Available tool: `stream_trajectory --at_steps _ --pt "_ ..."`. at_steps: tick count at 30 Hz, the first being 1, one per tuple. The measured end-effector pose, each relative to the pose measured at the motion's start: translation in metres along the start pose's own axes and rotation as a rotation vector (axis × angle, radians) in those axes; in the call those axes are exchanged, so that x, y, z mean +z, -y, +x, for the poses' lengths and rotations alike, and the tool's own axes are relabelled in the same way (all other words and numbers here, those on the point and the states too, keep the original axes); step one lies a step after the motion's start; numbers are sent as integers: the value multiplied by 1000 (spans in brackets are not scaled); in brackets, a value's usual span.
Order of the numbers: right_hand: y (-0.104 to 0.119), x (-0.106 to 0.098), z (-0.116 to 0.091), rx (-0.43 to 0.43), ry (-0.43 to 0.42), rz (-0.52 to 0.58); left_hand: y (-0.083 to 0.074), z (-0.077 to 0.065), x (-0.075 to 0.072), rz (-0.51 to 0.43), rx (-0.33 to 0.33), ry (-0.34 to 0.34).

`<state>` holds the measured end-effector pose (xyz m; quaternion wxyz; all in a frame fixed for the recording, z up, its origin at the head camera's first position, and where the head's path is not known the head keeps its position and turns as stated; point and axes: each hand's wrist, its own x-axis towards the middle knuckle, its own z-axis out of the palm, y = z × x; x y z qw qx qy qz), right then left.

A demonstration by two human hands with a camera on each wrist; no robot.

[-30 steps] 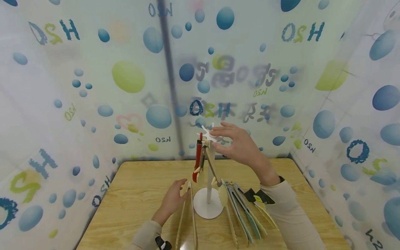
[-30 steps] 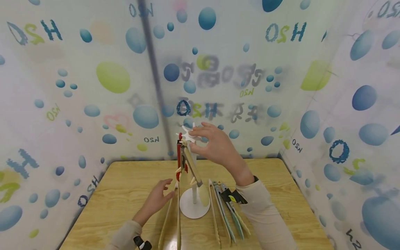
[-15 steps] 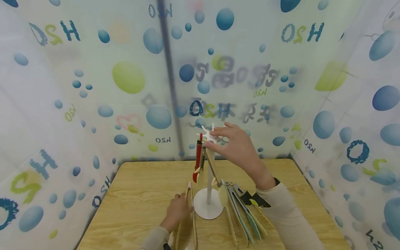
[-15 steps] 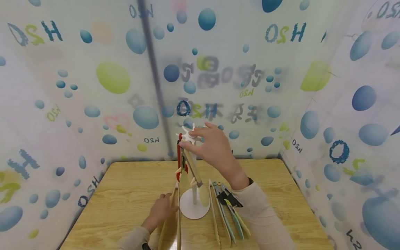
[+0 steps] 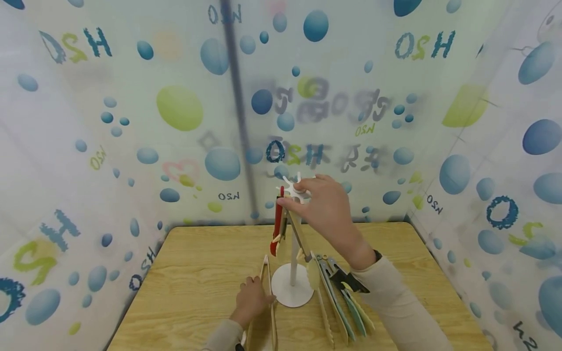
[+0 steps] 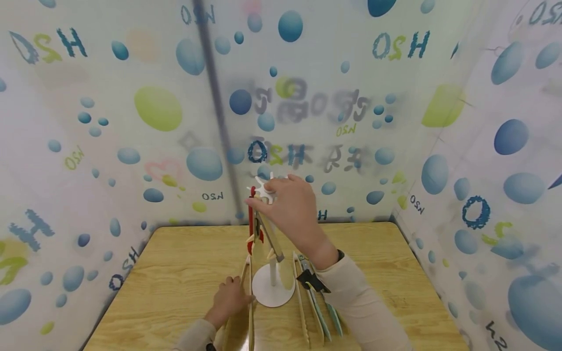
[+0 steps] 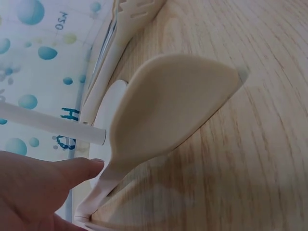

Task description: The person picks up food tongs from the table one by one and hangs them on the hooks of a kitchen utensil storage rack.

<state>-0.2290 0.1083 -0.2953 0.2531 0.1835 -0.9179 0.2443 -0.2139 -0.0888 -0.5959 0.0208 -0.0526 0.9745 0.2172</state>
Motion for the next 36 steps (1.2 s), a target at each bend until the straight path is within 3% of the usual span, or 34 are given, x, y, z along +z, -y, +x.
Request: stream_trajectory --at_steps 11,20,36 --pt "3 4 1 -69 -85 -85 -7 -6 2 61 -10 -59" --pt "3 7 1 -102 -120 -73 -7 -7 5 58 8 -99" --pt "0 8 1 -133 -157 -92 0 0 2 36 21 -109"
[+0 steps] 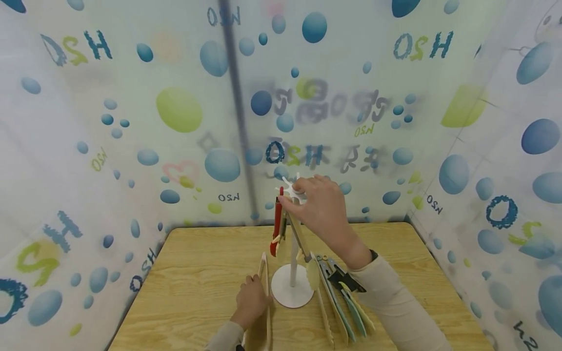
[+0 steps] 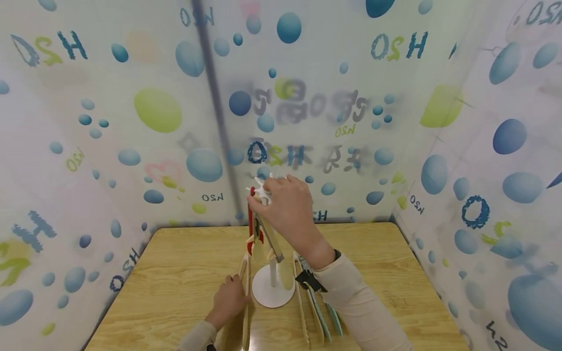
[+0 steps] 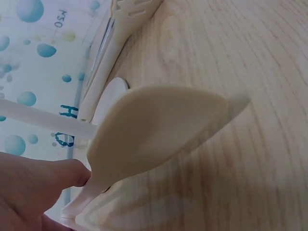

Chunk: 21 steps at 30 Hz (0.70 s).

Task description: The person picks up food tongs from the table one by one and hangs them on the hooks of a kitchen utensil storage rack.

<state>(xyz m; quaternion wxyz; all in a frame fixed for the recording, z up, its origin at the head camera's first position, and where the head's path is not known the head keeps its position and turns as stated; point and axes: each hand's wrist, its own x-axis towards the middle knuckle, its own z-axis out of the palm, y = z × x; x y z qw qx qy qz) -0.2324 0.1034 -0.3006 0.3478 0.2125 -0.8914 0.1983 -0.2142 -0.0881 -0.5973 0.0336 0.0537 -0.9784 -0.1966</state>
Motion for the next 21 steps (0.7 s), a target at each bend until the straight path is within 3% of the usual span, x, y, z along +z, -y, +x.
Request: stream_trajectory --at_steps 12,21 --pt "0 0 0 -3 9 24 5 15 -26 -71 49 -81" --pt "-4 -1 1 -13 22 81 7 30 -48 -161 152 -245"
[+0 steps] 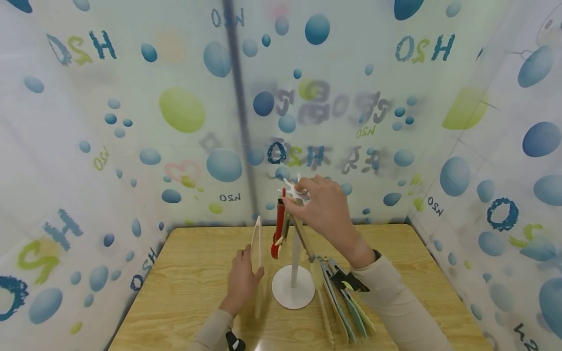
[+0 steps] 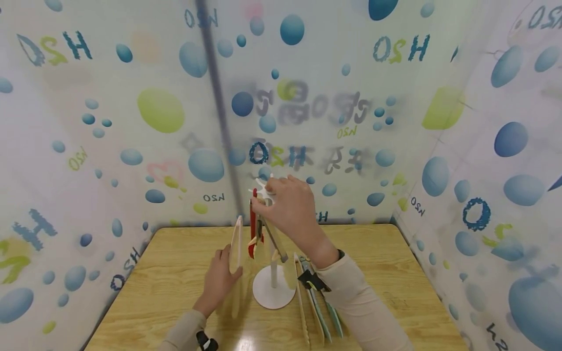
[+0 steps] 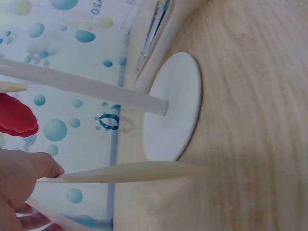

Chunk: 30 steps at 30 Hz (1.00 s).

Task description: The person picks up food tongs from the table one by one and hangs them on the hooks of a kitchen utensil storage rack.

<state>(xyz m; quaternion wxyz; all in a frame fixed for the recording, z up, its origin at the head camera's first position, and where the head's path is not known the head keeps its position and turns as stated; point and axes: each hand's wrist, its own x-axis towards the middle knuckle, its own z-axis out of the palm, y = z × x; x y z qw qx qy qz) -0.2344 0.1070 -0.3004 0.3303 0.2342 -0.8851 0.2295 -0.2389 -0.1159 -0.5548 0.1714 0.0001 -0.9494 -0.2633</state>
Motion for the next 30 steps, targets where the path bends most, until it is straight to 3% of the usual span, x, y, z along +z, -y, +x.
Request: stream_trajectory --at_steps 13,30 --pt "-6 -3 0 -22 45 79 -20 23 -35 -10 168 -227" --pt "-11 -7 1 -56 89 128 -47 39 -64 -52 315 -358"
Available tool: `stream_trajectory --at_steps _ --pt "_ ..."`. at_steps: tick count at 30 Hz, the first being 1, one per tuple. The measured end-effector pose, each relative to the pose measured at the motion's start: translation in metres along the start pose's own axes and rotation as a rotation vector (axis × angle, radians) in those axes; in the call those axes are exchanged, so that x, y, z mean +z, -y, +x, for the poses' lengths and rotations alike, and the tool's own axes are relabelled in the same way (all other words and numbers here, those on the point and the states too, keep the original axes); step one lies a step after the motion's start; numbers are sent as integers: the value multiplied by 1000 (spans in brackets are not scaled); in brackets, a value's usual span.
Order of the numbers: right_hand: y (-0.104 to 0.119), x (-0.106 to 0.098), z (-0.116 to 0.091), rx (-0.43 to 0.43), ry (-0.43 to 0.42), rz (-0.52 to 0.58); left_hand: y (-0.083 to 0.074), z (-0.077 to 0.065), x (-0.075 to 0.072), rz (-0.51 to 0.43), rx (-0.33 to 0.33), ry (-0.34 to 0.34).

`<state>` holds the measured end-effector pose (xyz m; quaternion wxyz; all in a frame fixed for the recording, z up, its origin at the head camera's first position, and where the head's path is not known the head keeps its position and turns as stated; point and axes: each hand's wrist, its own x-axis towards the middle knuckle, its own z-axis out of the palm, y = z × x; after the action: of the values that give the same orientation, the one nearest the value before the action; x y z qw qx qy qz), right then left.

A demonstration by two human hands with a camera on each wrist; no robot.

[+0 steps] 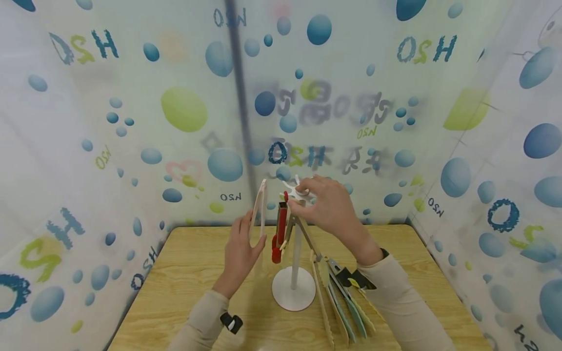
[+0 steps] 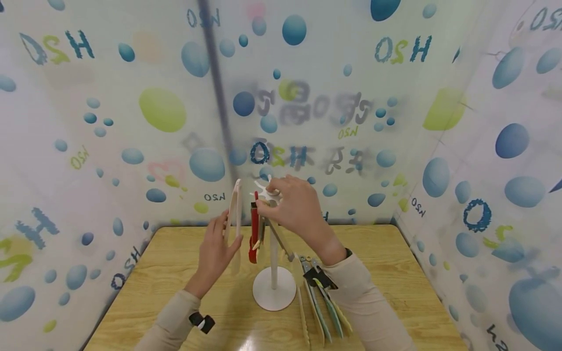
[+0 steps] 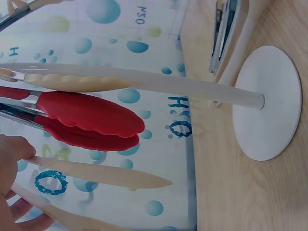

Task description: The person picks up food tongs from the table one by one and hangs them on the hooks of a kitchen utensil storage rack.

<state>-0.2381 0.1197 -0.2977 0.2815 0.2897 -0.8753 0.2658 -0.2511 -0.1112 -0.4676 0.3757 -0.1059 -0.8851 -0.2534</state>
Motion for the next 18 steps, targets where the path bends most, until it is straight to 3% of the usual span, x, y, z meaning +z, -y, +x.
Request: stream_trajectory --at_steps 18 --pt "-6 -4 1 0 70 76 -12 20 -12 -50 133 -74"
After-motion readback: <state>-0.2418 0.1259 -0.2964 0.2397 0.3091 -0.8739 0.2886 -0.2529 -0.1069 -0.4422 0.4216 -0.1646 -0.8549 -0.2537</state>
